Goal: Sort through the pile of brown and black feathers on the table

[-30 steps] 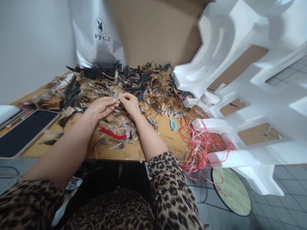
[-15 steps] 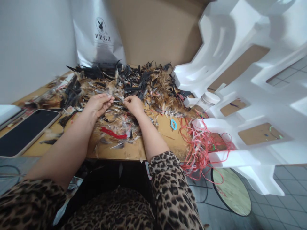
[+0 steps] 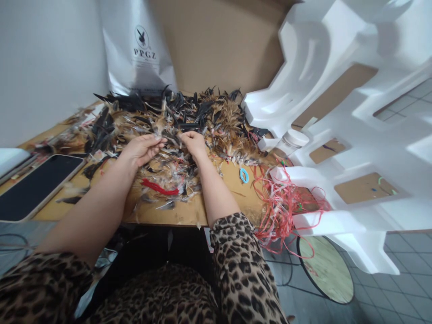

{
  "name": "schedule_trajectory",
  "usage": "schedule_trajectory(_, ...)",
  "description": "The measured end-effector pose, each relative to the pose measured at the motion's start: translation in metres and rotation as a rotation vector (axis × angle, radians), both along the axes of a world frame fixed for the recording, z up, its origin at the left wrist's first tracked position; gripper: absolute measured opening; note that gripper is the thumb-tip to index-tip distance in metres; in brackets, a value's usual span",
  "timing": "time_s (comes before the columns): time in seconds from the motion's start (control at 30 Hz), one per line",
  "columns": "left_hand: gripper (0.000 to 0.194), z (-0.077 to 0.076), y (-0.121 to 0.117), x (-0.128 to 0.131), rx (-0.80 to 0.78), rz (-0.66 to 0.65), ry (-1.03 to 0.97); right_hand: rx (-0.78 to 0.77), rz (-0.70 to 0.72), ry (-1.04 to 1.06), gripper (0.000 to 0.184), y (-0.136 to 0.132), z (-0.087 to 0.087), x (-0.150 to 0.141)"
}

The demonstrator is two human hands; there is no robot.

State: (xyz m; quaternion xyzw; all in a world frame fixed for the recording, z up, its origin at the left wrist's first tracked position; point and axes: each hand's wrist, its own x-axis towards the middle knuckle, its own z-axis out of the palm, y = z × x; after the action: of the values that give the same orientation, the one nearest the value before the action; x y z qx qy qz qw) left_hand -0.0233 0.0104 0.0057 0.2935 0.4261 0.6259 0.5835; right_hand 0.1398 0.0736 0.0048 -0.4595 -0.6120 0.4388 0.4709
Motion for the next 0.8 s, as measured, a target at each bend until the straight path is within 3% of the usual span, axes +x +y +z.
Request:
schedule_trajectory(0.27, 0.005, -0.004, -0.001, 0.003, 0.007, -0.109, -0.036, -0.209, 0.122, 0.326, 0.016, -0.011, 0.007, -0.01)
schedule_trajectory(0.6, 0.005, -0.002, -0.003, 0.008, -0.013, -0.111, 0.018, -0.172, 0.169, 0.323, 0.014, -0.019, 0.005, -0.019)
schedule_trajectory(0.8, 0.008, -0.005, 0.0, 0.009, 0.05, -0.018, 0.021, -0.256, 0.193, 0.231, 0.033, -0.017, 0.003, -0.016)
